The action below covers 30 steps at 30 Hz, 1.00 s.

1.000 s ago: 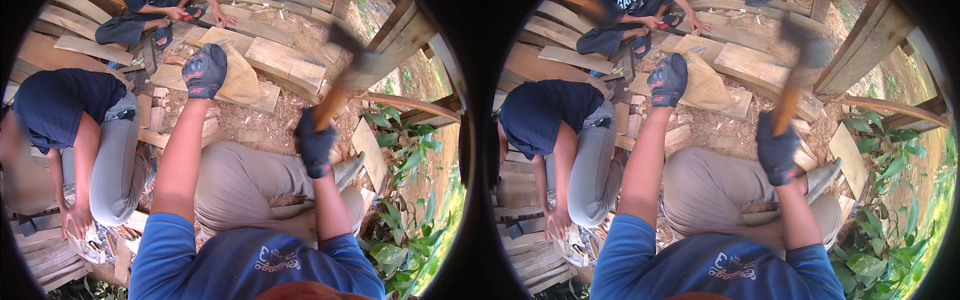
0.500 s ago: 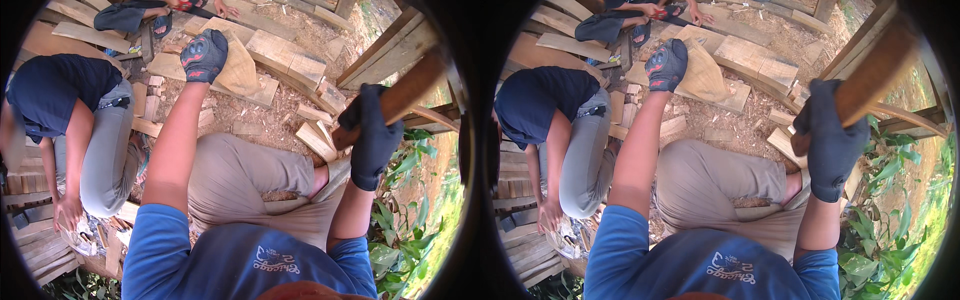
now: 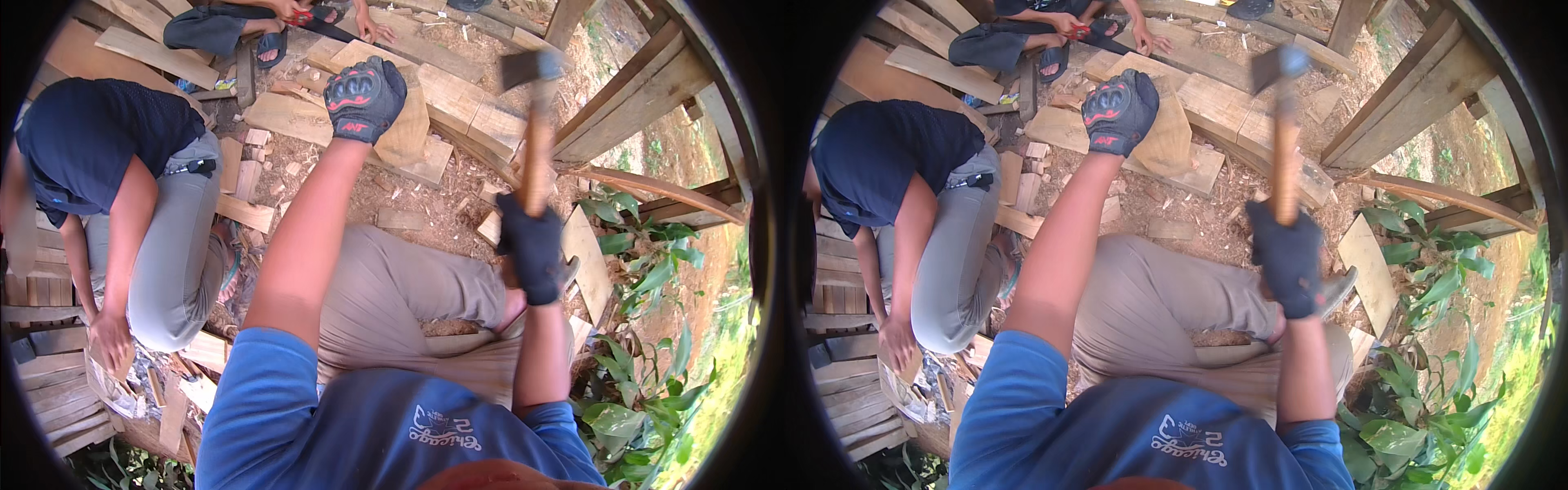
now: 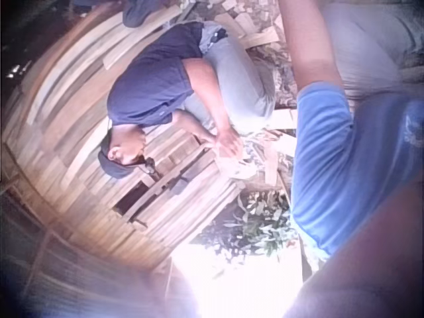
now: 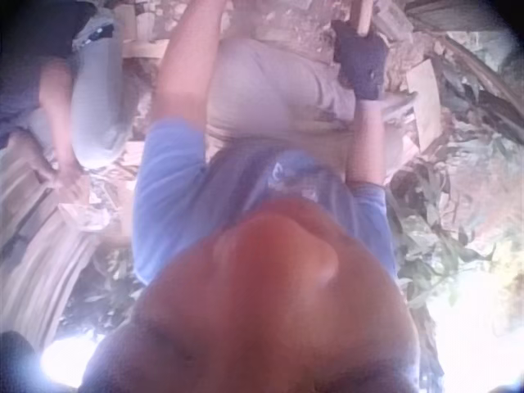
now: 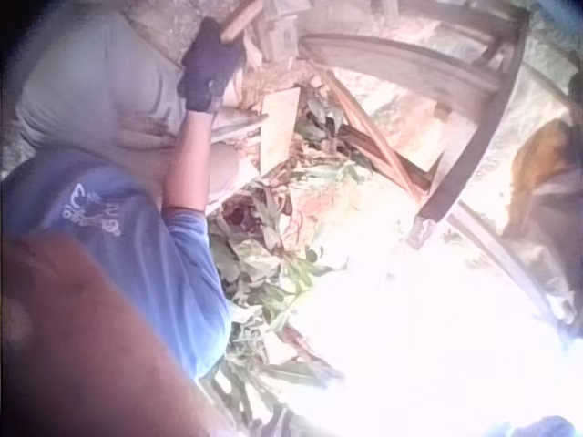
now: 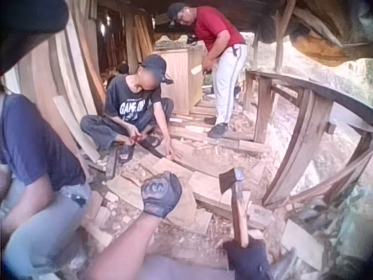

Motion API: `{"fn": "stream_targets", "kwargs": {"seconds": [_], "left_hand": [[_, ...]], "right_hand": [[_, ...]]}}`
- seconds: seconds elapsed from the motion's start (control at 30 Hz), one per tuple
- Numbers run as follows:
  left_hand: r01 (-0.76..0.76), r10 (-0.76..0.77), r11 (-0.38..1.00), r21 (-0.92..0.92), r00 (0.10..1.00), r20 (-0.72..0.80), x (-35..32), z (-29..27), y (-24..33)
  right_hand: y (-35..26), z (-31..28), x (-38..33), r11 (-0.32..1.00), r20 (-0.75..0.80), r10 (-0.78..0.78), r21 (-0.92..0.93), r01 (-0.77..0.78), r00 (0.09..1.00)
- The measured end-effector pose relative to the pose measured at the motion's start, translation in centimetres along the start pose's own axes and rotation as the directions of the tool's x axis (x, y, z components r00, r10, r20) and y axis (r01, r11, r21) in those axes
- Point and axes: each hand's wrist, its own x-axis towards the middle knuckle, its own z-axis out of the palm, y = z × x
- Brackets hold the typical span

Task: The person shapes a piece of wood with an axe while sitting on the floor, holding the wood with one hand and striking it with the axe to remove material.

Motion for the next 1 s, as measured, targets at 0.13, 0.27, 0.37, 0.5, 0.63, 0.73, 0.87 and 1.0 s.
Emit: {"fn": "stream_targets", "kwargs": {"seconds": [0.13,0.27,0.37,0.5,0.63,0.73,0.87,1.0], "left_hand": [[0.065,-0.066,0.998,-0.016,0.997,-0.04,0.2,0.1,-1.1],[0.139,-0.139,0.99,0.009,0.99,-0.006,-0.4,-0.6,-2.5],[0.21,-0.21,0.977,0.021,0.978,-0.014,-0.8,-1.4,-3.8],[0.203,-0.203,0.979,-0.017,0.979,0.034,-0.7,-1.5,-4.2],[0.12,-0.119,0.992,0.031,0.993,-0.021,-0.3,-0.8,-3.2],[0.114,-0.114,0.993,0.007,0.993,-0.014,0.5,-0.3,-2.5],[0.166,-0.167,0.986,0.025,0.986,0.03,0.3,-1.1,-3.2],[0.172,-0.173,0.985,-0.018,0.983,-0.063,-0.2,-0.7,-1.3]], "right_hand": [[-7.2,-5.3,-2.7,0.898,-0.262,-0.367,0.151,0.414,0.892],[-7.9,-4.4,-2.4,0.682,-0.282,-0.534,0.414,0.603,0.797],[-1.2,0.8,0.7,0.849,-0.227,-0.471,0.148,0.508,0.853],[15.2,8.7,8.5,0.927,0.145,0.095,-0.374,-0.034,0.985],[10.1,6.2,6.8,0.948,0.309,0.152,-0.315,-0.049,0.939],[2.7,1.9,2.9,0.978,0.168,0.027,-0.209,0.008,0.985],[-7.0,-4.4,-2.0,0.97,-0.103,-0.209,-0.145,0.193,0.973],[-10.3,-8.3,-4.3,0.92,-0.205,-0.342,0.124,0.371,0.917]]}}
